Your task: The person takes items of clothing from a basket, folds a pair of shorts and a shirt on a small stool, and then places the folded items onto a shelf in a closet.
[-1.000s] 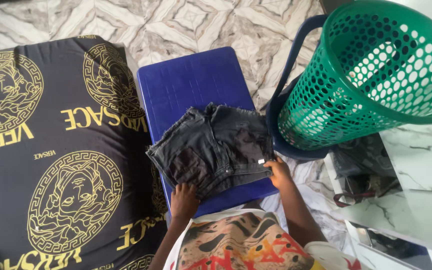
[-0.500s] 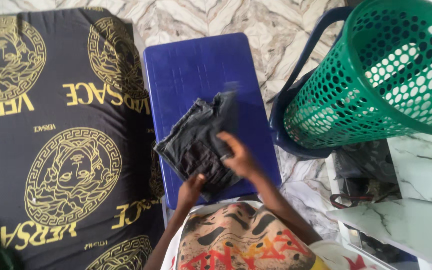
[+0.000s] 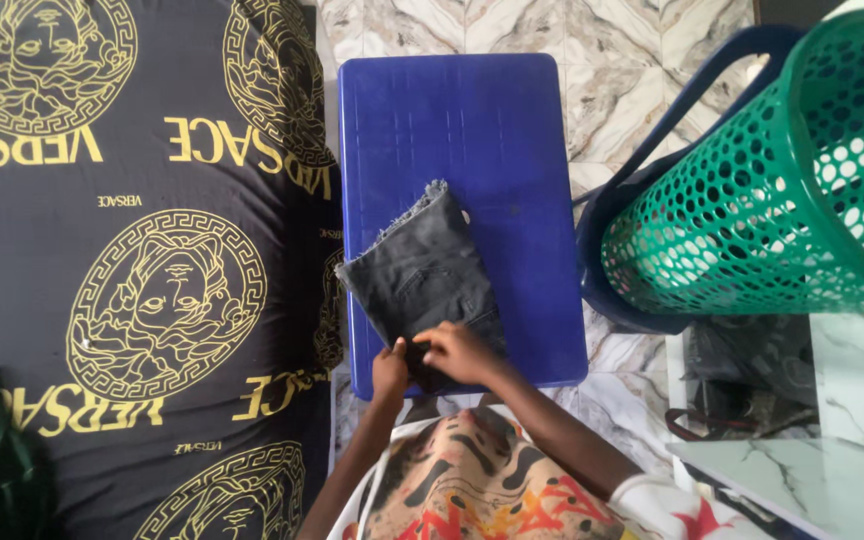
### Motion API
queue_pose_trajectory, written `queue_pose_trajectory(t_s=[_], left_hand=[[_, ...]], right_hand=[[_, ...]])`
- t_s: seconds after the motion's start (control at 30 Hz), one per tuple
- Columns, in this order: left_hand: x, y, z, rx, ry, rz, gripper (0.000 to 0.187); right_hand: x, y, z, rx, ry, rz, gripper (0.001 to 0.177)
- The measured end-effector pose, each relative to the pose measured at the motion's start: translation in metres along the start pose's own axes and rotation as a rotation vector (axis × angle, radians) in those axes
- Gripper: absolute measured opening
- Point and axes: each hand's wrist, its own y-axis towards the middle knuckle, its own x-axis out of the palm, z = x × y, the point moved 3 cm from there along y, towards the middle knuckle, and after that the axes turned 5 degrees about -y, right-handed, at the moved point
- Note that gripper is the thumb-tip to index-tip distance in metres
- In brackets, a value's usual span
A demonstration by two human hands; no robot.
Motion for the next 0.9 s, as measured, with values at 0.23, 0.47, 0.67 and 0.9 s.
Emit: queue_pose_trajectory(t_s=[0.23, 0.47, 0.67, 0.9], left_hand=[[0.033, -0.036, -0.011, 0.184, 0.097, 0.098, 0.044], [0.025, -0.110, 0.050, 0.336, 0.685, 0.386, 0.043], [0.021, -0.089, 0.067, 0.413, 0.372, 0.455, 0.074], [0.049, -0.067, 0.134, 0.438, 0.628, 0.259, 0.037]], right_hand=[[-0.083, 0.065, 0.058, 0.132, -0.220, 0.719, 0.068], [-0.093, 0.173, 0.127, 0.309, -0.035, 0.349, 0.089], [-0.102, 0.168, 0.152, 0.505, 0.621, 0.275, 0.060], [-0.163, 0.071, 0.129, 0.290, 0.331, 0.731, 0.047]])
